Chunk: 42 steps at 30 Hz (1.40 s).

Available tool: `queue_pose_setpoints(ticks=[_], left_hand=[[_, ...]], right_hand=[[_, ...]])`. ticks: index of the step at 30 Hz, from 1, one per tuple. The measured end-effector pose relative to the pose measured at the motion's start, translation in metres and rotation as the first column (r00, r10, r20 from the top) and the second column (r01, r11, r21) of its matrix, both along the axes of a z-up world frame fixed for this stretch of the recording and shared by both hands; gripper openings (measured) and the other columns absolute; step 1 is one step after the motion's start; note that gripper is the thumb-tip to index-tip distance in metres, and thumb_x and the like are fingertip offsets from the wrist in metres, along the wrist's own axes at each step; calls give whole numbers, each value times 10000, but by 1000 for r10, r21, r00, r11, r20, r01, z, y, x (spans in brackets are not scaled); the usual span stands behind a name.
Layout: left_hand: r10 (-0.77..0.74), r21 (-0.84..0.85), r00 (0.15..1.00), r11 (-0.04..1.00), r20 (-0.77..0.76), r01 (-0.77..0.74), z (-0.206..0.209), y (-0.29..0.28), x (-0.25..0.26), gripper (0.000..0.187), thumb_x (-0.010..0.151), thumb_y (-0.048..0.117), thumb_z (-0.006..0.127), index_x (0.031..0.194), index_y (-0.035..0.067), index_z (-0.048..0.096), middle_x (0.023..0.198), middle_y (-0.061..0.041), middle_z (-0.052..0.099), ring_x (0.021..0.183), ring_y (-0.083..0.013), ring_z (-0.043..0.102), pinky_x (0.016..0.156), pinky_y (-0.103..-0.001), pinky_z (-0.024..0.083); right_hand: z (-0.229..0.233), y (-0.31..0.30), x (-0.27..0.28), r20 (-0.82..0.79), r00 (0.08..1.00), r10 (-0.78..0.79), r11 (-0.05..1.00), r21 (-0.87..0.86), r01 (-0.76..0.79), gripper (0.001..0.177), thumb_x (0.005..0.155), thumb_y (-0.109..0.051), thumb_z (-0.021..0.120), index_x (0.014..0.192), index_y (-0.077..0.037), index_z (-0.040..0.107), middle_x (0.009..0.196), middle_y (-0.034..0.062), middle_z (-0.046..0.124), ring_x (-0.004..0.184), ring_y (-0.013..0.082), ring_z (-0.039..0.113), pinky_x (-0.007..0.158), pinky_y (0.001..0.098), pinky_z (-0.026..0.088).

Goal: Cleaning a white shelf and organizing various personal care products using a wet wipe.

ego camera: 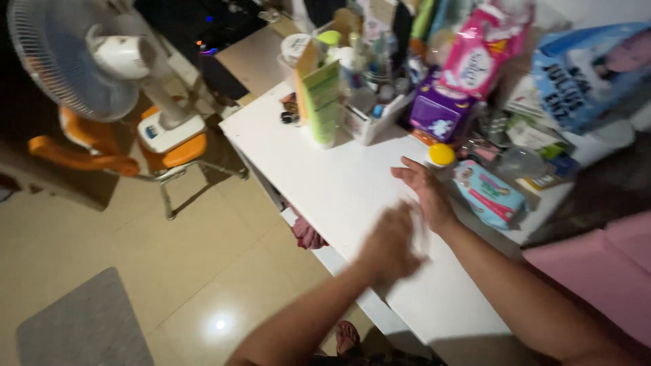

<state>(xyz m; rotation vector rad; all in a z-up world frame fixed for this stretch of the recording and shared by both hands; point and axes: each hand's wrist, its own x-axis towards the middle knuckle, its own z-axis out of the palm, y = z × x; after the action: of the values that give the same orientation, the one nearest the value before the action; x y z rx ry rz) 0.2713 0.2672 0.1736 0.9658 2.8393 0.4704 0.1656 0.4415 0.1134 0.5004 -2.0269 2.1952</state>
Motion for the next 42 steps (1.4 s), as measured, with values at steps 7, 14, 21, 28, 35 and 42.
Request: queue_pose_setpoints(ticks=[7,14,21,28,35,42], left_hand=[[-239,176,937,942,-253,287,-80,56,91,875,910,565,625,1504,-52,447,1607,-254,417,1558,-394,333,1278,-535,216],[172,212,985,964,-34,-161,-30,-55,-3,873,873,407,696,1538,-57,373,1620,-261,352,1513,-391,319,1257,-502,223],[333,128,901,942,-277,-309,-43,-56,-102,851,994,572,442,1565,-41,296,1648,-240,269,1562,-359,175,1242,-520,156],[298,131,915,953,-272,-272,-47,-28,-67,866,983,577,479,1577,-27,298,1657,-225,285,1557,-359,207,1250,-516,153],[453,60,880,891,-145,-449,-20,-103,-12,799,911,667,496,1565,234,344,1644,-211,213,1531,-397,143,1208,-570,137],[633,94,709,763,-309,-640,-88,-199,-156,690,1019,523,402,1583,131,335,1666,-213,201,1543,-419,121,1208,-601,139]], right_hand=[[13,18,-6,225,942,250,948,-257,-190,803,1005,-613,424,1571,-50,338,1568,149,462,1506,239,378,1259,424,234],[17,21,-3,290,912,291,868,-480,-124,765,1018,-606,381,1546,-53,391,1547,170,479,1477,289,422,1248,434,282],[7,14,-3,253,950,185,951,-288,-108,768,1021,-628,384,1526,-50,404,1538,187,484,1484,274,414,1258,439,258],[18,17,-1,245,939,242,900,-418,-123,886,968,-711,380,1539,-34,384,1566,204,450,1498,294,389,1262,456,237],[24,18,2,281,930,238,862,-502,-69,903,946,-721,416,1535,-37,390,1564,204,445,1509,299,376,1269,442,226],[26,13,3,258,940,223,885,-458,-85,920,939,-733,412,1538,-35,386,1567,198,442,1508,296,371,1263,446,229]])
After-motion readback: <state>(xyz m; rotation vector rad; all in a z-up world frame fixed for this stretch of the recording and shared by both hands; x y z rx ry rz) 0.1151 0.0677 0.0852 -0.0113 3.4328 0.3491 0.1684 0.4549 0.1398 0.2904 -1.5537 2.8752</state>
